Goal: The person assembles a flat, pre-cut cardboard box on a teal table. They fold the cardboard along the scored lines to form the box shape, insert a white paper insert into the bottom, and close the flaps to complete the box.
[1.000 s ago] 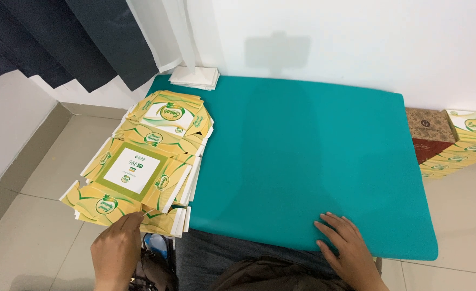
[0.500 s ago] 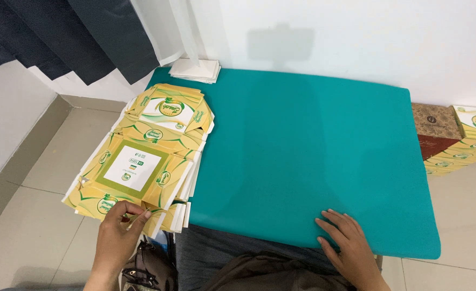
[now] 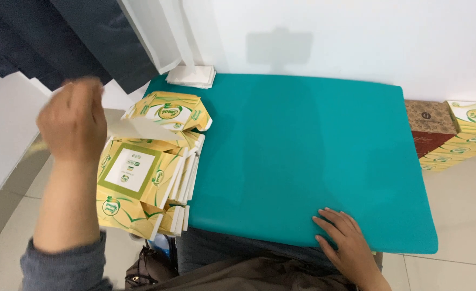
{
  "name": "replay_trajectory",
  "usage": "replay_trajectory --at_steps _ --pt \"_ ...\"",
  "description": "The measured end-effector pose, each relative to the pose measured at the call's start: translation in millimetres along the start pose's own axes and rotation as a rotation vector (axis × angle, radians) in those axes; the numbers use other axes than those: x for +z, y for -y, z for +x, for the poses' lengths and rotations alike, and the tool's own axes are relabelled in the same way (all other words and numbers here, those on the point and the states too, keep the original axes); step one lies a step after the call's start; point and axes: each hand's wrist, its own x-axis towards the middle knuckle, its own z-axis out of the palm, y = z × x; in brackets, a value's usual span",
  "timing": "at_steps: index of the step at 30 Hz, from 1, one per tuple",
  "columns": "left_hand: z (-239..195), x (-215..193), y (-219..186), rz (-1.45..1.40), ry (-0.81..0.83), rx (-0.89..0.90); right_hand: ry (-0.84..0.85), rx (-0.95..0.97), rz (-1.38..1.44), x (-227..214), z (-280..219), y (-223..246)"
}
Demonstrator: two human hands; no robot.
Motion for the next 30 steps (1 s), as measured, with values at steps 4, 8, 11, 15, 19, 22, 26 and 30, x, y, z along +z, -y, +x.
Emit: replay_trajectory --at_steps 4,8,11,15,19,22,26,30 --pt "49.7 21.3 -35.5 -0.087 -0.104 0.141 -0.002 0.005 0.019 1.8 -0.4 -2.0" --pt "58.1 11.7 -85.8 -0.13 -0.15 0.416 -0.042 -0.031 0.008 1.1 -1.0 -2.2" --pt "65.3 13.7 -37.2 -0.356 -0.473 -0.003 -0.028 -0.024 0.013 -1.1 1.5 0.3" --pt "99.8 -38.7 -59.2 -0.555 -0.581 -0.256 -0.082 -0.057 0.018 -7.6 5.6 6.0" --pt "134.6 -38.2 -87.3 -0.828 -0.458 -0.217 -0.111 -0.033 0.042 -8.6 11.4 11.0" --pt "163.5 -24.7 -117.8 -1.089 -0.397 -0.331 -0.171 -0.004 0.096 -15.2 26.4 25.1" --pt "204.1 -11.1 -178.5 -1.614 -0.25 -0.756 -0.314 0.105 0.433 -44.5 69.6 38.7" --pt "205.1 4.2 -227.7 -2.01 -0.043 -1.064 -0.567 0.165 0.48 -83.1 125.6 16.0"
